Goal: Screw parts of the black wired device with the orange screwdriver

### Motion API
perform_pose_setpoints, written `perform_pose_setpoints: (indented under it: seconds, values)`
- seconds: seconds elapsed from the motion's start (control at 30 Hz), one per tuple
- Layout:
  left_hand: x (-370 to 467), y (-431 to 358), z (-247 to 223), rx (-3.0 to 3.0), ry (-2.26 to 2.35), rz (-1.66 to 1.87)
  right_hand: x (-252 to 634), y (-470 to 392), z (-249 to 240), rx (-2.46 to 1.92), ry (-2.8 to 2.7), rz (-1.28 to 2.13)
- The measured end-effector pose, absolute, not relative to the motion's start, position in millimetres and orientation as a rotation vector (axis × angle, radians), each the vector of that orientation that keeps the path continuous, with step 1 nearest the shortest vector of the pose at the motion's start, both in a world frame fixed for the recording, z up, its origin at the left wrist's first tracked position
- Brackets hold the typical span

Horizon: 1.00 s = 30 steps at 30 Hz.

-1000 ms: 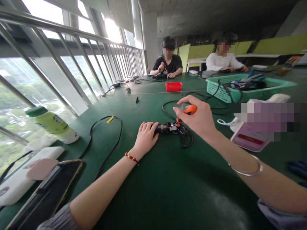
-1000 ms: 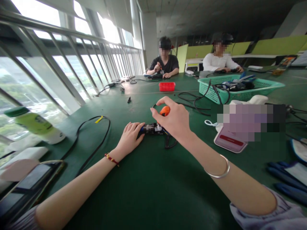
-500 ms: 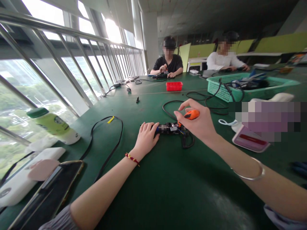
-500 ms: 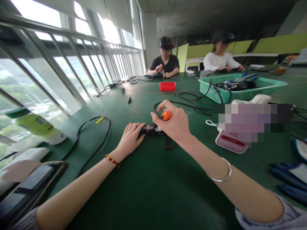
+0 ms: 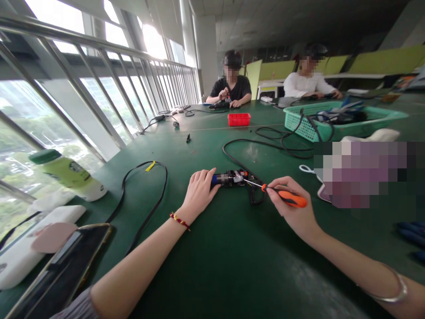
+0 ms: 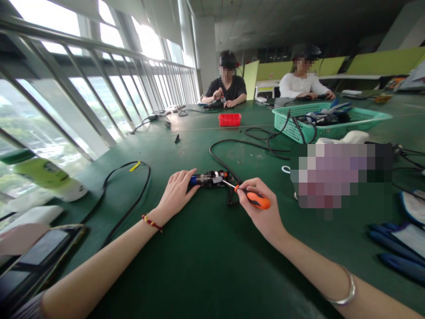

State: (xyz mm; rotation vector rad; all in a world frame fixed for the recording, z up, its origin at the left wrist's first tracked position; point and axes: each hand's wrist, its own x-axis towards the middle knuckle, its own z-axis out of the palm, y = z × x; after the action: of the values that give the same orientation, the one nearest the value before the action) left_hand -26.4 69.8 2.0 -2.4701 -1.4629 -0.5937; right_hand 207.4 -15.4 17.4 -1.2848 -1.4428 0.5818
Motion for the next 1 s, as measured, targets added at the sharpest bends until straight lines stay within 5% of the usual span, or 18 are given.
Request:
perform_pose_setpoints:
  seconds: [1.0]
  values:
    - [-21.8, 62.0, 11.1, -2.360, -1.574, -0.532, 211.1, -15.1, 3.5, -1.071, -1.456, 0.863]
